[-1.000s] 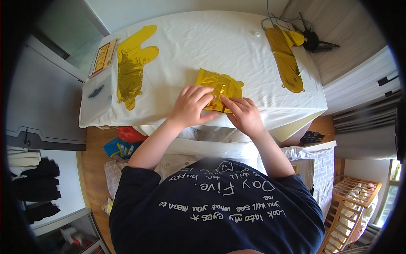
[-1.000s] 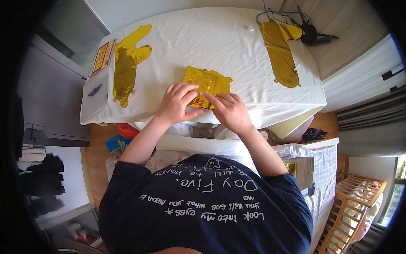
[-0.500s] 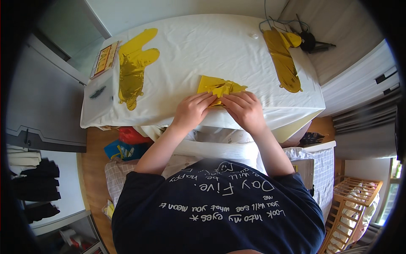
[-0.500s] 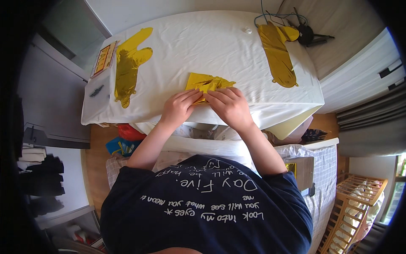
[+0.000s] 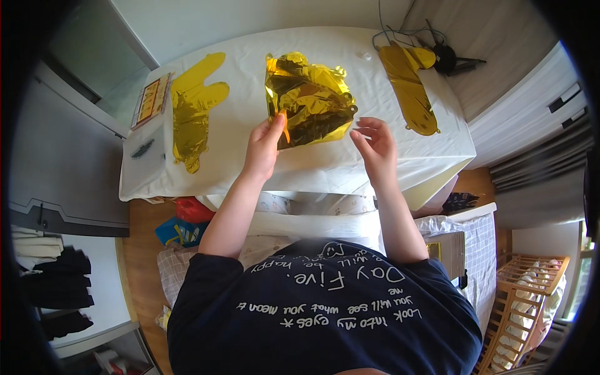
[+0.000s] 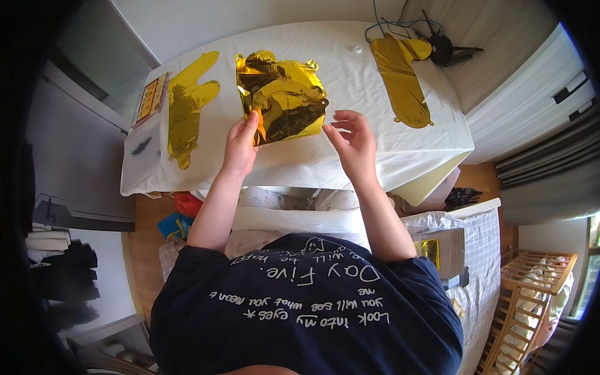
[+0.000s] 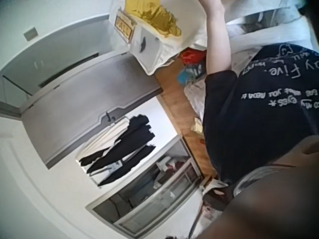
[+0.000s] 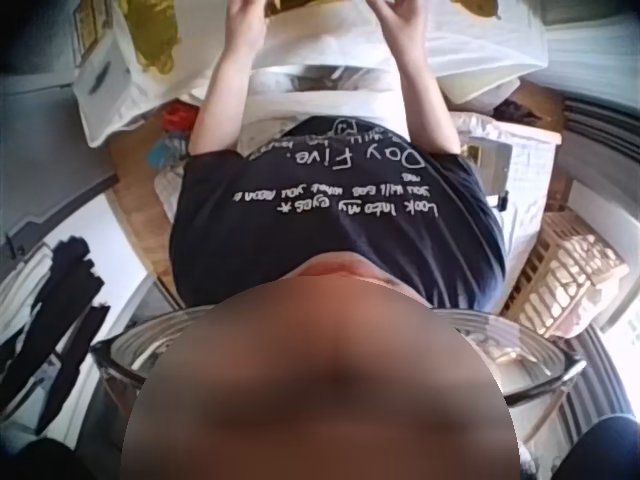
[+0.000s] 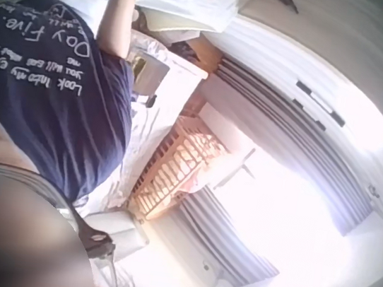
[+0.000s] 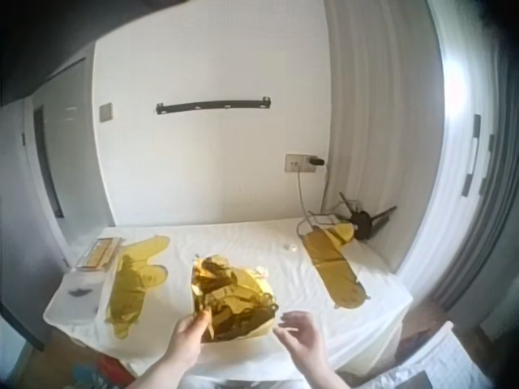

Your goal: Folding a yellow foil alphabet balloon on a table.

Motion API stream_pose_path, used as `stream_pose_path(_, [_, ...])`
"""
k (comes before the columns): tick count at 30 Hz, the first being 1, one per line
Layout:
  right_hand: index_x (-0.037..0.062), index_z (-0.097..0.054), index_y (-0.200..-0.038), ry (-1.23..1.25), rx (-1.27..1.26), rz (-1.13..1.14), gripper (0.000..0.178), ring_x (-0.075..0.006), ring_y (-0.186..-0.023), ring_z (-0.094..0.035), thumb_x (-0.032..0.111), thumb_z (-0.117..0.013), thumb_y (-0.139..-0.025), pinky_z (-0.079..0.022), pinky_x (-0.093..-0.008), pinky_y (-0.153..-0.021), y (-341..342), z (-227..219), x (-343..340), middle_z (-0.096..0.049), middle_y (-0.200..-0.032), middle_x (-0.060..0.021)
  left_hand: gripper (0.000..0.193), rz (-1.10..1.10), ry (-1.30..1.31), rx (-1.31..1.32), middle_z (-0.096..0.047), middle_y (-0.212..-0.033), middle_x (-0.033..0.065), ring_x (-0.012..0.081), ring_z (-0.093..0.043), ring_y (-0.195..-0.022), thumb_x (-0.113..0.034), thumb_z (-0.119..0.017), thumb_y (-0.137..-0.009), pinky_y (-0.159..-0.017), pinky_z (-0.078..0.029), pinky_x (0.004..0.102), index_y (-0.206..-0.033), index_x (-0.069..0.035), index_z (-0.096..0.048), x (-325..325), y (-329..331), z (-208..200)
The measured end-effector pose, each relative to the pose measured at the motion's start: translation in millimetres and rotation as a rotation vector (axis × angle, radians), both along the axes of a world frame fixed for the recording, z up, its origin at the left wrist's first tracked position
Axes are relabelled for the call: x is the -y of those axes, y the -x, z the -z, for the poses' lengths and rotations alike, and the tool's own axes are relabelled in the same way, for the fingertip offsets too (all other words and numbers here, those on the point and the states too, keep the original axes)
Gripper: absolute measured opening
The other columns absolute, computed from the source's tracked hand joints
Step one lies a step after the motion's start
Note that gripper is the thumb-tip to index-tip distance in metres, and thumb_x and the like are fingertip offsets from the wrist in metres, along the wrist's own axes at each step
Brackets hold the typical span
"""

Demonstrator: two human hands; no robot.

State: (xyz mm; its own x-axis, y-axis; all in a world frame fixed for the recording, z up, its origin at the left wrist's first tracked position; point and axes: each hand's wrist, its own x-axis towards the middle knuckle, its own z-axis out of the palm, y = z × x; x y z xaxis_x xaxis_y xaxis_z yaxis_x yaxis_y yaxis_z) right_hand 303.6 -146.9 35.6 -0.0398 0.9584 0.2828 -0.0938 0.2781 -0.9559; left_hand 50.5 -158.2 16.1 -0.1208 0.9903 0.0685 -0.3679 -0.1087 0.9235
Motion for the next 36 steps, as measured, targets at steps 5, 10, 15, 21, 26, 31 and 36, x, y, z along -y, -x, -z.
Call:
stream_pose_path(5, [0.0007, -0.065, -0.106, 0.112, -0.069, -0.091, 0.016, -0.0094, -0.091, -0.065, 0.004, -0.075, -0.094, -0.052, -0.0232, -0.085, 5.1, -7.3, 2.9, -0.071, -0.100, -0.0034, 0.029, 0.052, 0.132, 0.150, -0.068, -0.115, -0.0036, 0.0073, -0.063, -0.105, -0.037, -0.062, -0.106, -0.089, -0.051, 0.0293, -0.120, -0.012, -0.068, 7.7, -11.8, -5.2])
stream_pose_path(10, [0.0014, -0.069, -0.099, 0.188, -0.108, -0.170, 0.010, -0.0079, -0.085, -0.065, 0.005, -0.076, -0.094, -0.050, -0.0203, -0.081, 0.5, -4.7, 0.4, -0.074, -0.096, -0.0032, 0.032, 0.093, 0.169, 0.195, -0.067, -0.117, -0.0043, 0.0055, -0.061, -0.111, -0.040, -0.058, -0.107, -0.089, -0.050, 0.0276, -0.123, -0.013, -0.065, 11.9, -13.6, -2.9])
stream_pose_path(15, [0.0009, -0.072, -0.102, 0.263, -0.152, -0.245, 0.014, -0.0067, -0.089, -0.064, 0.012, -0.077, -0.095, -0.049, -0.0221, -0.083, 1.4, -8.9, 2.6, -0.074, -0.096, -0.0021, 0.032, 0.085, 0.084, 0.168, -0.069, -0.120, 0.0000, 0.0137, -0.065, -0.113, -0.041, -0.055, -0.108, -0.095, -0.053, 0.0384, -0.124, -0.015, -0.066, 10.3, -6.9, 13.2])
stream_pose_path(21, [0.0013, -0.072, -0.107, 0.071, 0.246, -0.087, 0.018, -0.0078, -0.093, -0.064, 0.013, -0.078, -0.094, -0.050, -0.0250, -0.085, 4.2, -12.3, 11.2, -0.072, -0.096, -0.0006, 0.039, 0.073, 0.032, 0.151, -0.066, -0.128, 0.0016, 0.0163, -0.063, -0.119, -0.042, -0.050, -0.110, -0.099, -0.052, 0.0409, -0.132, -0.012, -0.062, 9.6, -11.1, 12.9])
stream_pose_path(26, [0.0014, -0.070, -0.109, 0.105, 0.187, -0.101, 0.020, -0.0085, -0.093, -0.066, 0.007, -0.079, -0.092, -0.052, -0.0241, -0.085, 7.7, -9.8, 12.9, -0.072, -0.096, -0.0010, 0.046, 0.157, -0.048, 0.193, -0.059, -0.141, 0.0056, 0.0212, -0.059, -0.129, -0.042, -0.044, -0.111, -0.106, -0.050, 0.0438, -0.143, -0.009, -0.053, 9.2, -7.0, 23.5])
stream_pose_path(31, [0.0011, -0.067, -0.108, 0.259, -0.152, -0.234, 0.019, -0.0097, -0.092, -0.069, 0.001, -0.077, -0.092, -0.055, -0.0230, -0.086, 7.6, -9.2, 14.1, -0.074, -0.098, -0.0038, 0.048, 0.172, -0.082, 0.217, -0.057, -0.144, 0.0075, 0.0233, -0.056, -0.132, -0.042, -0.043, -0.112, -0.110, -0.048, 0.0448, -0.145, -0.008, -0.050, 8.8, -4.7, 29.8])
stream_pose_path(36, [-0.0010, -0.067, -0.110, 0.233, -0.167, -0.211, 0.022, -0.0102, -0.092, -0.069, 0.001, -0.078, -0.091, -0.055, -0.0237, -0.086, 8.6, -1.1, 14.5, -0.074, -0.097, -0.0059, 0.050, 0.155, -0.063, 0.218, -0.058, -0.144, 0.0076, 0.0235, -0.057, -0.132, -0.043, -0.043, -0.112, -0.110, -0.047, 0.0445, -0.146, -0.007, -0.049, 7.9, -5.9, 26.1])
